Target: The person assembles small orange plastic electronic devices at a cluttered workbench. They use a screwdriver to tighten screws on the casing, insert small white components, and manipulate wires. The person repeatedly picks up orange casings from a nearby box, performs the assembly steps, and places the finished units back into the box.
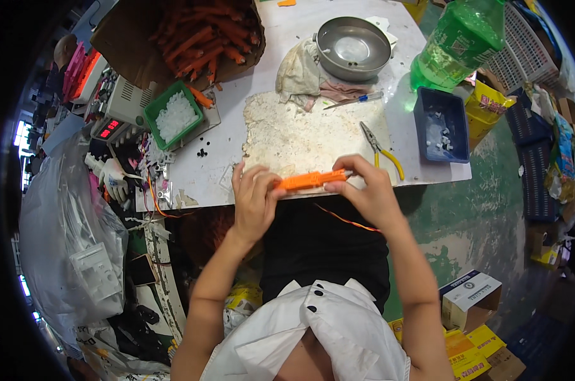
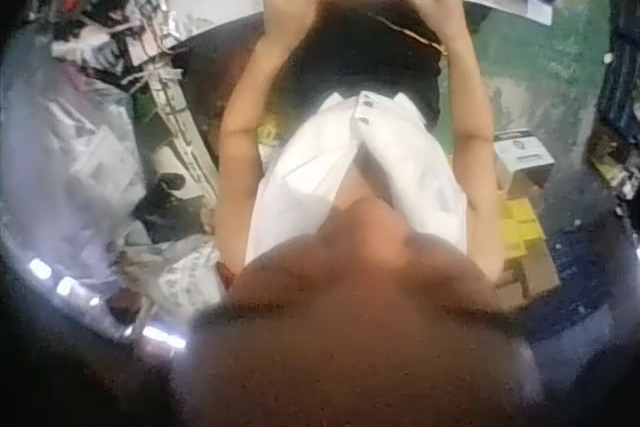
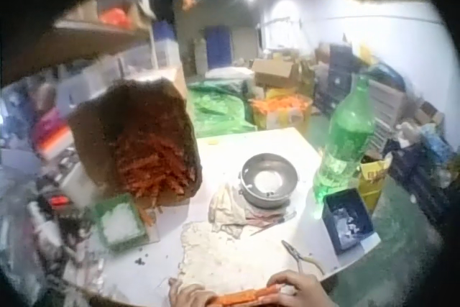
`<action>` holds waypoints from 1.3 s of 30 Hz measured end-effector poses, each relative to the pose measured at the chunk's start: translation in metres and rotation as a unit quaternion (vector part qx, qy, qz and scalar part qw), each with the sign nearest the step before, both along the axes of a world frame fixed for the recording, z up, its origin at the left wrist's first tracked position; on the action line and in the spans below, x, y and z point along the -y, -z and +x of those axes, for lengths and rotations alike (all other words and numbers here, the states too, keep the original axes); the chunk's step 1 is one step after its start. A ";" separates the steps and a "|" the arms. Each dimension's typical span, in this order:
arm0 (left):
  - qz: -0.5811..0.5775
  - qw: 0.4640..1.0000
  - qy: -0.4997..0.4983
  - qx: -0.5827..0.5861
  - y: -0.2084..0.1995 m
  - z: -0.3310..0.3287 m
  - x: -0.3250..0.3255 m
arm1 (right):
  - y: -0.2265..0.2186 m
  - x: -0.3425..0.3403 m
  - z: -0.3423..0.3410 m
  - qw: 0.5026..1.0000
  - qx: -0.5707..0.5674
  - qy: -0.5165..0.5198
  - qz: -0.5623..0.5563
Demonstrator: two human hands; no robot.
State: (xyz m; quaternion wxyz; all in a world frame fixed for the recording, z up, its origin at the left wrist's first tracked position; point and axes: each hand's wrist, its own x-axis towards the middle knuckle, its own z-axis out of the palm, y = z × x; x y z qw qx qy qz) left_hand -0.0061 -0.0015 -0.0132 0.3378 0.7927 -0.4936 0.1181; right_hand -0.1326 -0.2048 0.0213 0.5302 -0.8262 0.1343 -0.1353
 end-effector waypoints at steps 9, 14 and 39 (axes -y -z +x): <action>-0.021 0.998 -0.051 -0.016 -0.017 -0.071 -0.015 | 0.014 -0.048 -0.022 0.884 0.271 -0.001 0.381; -0.013 0.997 -0.056 -0.056 -0.006 -0.075 0.001 | 0.014 -0.036 -0.009 0.893 0.220 0.033 0.391; -0.040 0.647 0.247 -0.721 -0.038 -0.052 0.013 | -0.024 -0.025 -0.010 0.896 0.035 -0.099 0.431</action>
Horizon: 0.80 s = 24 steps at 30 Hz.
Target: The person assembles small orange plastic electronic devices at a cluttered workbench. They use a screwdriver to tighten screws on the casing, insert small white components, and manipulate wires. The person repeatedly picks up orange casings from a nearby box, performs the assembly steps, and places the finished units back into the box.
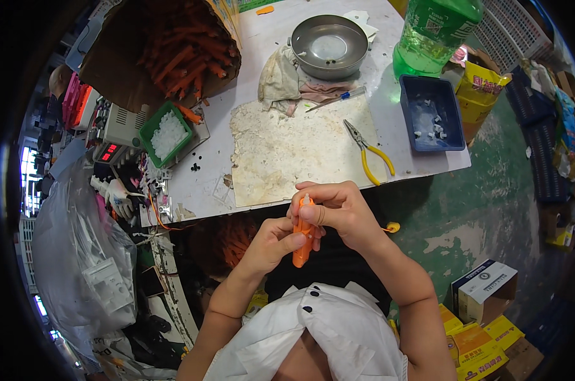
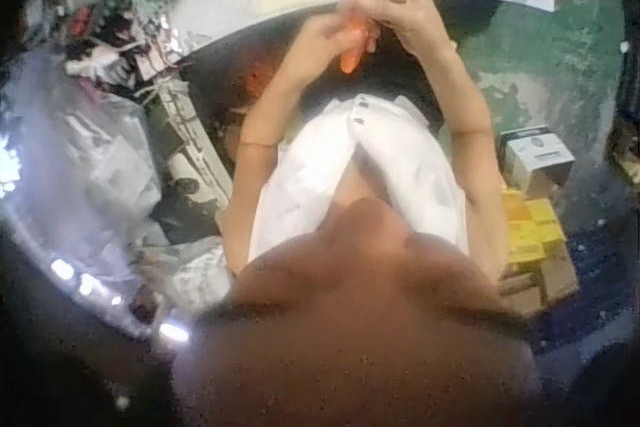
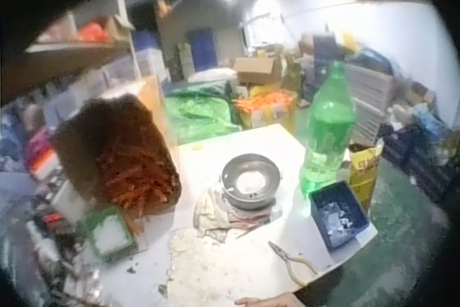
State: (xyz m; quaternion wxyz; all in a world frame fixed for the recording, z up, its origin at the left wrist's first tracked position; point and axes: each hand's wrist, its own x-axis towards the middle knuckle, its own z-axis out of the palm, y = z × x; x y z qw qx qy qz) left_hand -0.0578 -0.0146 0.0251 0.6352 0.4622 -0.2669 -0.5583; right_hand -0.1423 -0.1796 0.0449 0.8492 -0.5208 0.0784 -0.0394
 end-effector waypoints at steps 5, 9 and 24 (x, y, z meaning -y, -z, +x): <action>0.006 0.998 -0.039 -0.040 0.011 -0.011 0.002 | 0.001 0.000 0.006 0.999 -0.052 -0.015 0.003; -0.032 0.999 -0.012 -0.037 0.013 -0.008 0.004 | 0.002 0.009 0.014 0.996 -0.093 -0.015 0.000; -0.118 0.957 -0.078 -0.253 0.054 -0.015 0.005 | 0.212 0.043 -0.161 0.838 -0.396 0.375 -0.014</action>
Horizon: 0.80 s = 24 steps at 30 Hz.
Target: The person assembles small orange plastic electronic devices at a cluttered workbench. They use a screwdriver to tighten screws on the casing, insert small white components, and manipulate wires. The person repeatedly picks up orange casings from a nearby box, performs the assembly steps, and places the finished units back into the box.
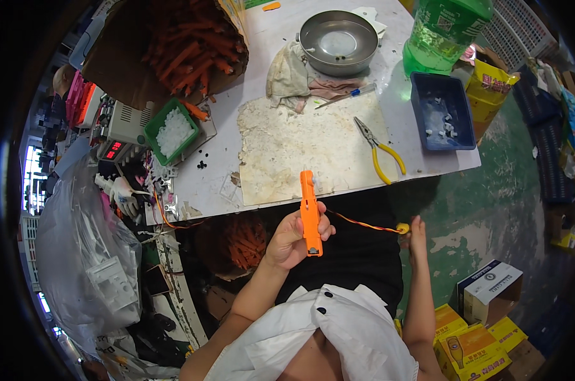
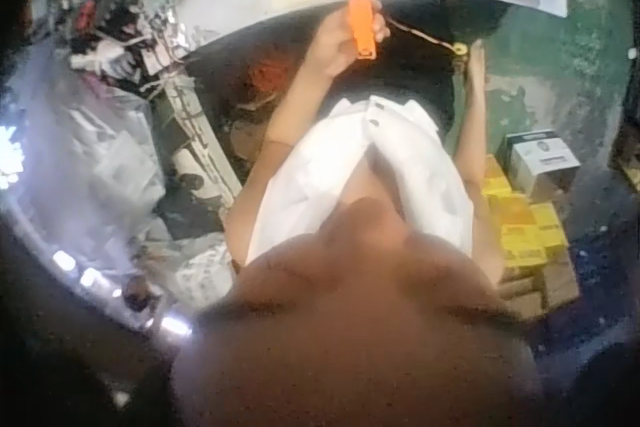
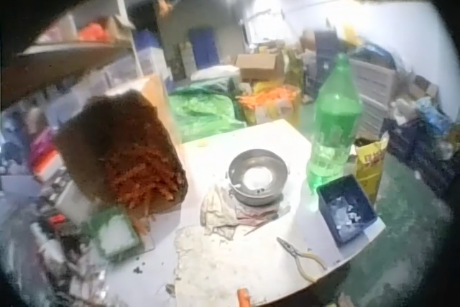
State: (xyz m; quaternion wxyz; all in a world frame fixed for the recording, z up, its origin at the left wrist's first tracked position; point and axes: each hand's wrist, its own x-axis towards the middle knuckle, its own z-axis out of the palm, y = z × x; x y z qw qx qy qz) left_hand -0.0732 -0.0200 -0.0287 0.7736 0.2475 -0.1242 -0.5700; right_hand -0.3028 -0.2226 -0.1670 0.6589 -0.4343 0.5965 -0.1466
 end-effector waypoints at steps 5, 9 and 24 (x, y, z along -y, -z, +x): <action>0.017 0.999 -0.028 0.025 -0.004 -0.001 0.001 | 0.039 0.012 0.000 0.984 0.139 0.041 0.106; 0.036 0.993 -0.077 0.083 -0.008 0.003 -0.003 | 0.013 0.004 0.028 0.941 0.251 0.214 0.077; 0.111 0.952 -0.227 0.172 -0.027 0.007 0.025 | -0.182 -0.067 0.125 0.760 0.105 -0.339 -0.544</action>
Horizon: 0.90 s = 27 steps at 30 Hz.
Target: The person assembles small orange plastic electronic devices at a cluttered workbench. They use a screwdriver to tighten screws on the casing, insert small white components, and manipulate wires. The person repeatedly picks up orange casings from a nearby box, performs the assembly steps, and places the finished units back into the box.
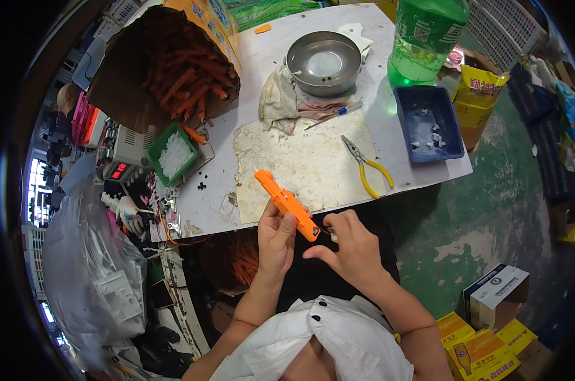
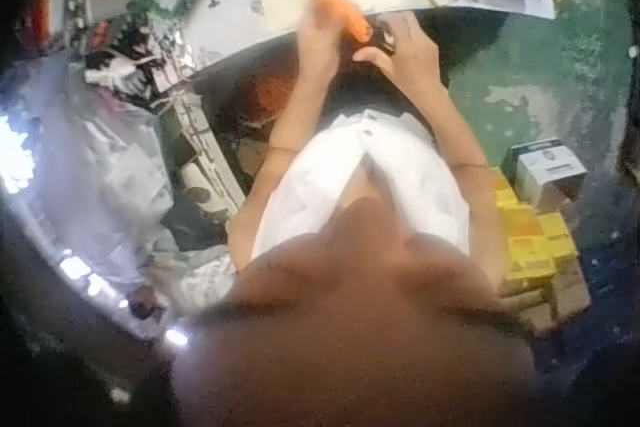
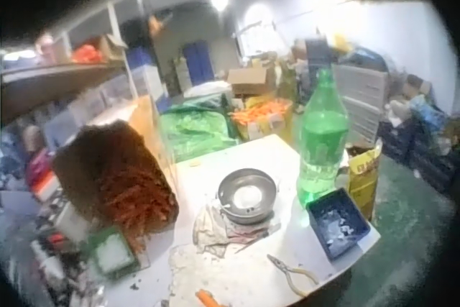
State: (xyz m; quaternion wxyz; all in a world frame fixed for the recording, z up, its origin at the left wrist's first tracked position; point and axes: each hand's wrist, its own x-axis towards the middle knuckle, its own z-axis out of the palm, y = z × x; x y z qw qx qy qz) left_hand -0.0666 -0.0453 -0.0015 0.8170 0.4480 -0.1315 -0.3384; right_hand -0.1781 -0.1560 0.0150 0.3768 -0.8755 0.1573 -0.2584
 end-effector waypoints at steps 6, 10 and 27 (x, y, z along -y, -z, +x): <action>0.026 0.998 -0.056 0.033 -0.007 -0.001 0.008 | 0.004 0.000 0.019 0.992 -0.012 0.009 -0.129; 0.027 0.994 -0.088 0.062 -0.004 0.002 0.015 | 0.011 0.004 0.029 0.988 0.020 0.030 -0.149; 0.235 0.885 -0.149 0.374 0.020 0.041 0.041 | 0.004 0.095 0.082 0.976 0.020 0.174 -0.130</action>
